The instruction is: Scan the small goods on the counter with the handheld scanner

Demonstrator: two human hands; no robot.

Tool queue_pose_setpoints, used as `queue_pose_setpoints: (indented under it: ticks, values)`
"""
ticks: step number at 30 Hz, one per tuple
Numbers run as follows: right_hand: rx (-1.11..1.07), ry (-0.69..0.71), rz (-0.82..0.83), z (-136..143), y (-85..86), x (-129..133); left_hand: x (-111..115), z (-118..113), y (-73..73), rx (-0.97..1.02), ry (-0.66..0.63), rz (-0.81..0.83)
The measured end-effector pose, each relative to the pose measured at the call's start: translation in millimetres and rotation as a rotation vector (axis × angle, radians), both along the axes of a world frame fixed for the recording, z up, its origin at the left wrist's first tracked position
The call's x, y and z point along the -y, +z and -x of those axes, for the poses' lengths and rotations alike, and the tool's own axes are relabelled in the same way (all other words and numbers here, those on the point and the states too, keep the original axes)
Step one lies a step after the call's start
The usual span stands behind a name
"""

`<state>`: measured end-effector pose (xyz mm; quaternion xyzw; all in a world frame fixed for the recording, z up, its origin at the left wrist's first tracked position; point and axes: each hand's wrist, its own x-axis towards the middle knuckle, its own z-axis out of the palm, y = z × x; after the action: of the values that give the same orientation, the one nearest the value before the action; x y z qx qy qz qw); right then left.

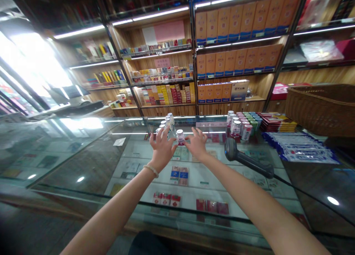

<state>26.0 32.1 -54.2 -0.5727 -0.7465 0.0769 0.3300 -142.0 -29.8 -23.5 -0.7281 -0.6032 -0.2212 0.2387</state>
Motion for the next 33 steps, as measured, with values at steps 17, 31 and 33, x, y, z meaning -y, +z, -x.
queue_pose_setpoints:
  ticks: [17,31,33]
  values:
    - [0.055,-0.061,-0.004,16,5.4,-27,-26,-5,-5.2,-0.137,-0.024,0.167]
    - [0.029,-0.142,-0.02,35,4.5,-82,-87,-10,-2.5,-0.154,0.061,0.199]
    - [0.013,-0.145,-0.01,36,3.5,-88,-95,-9,-4.4,-0.156,0.068,0.199]
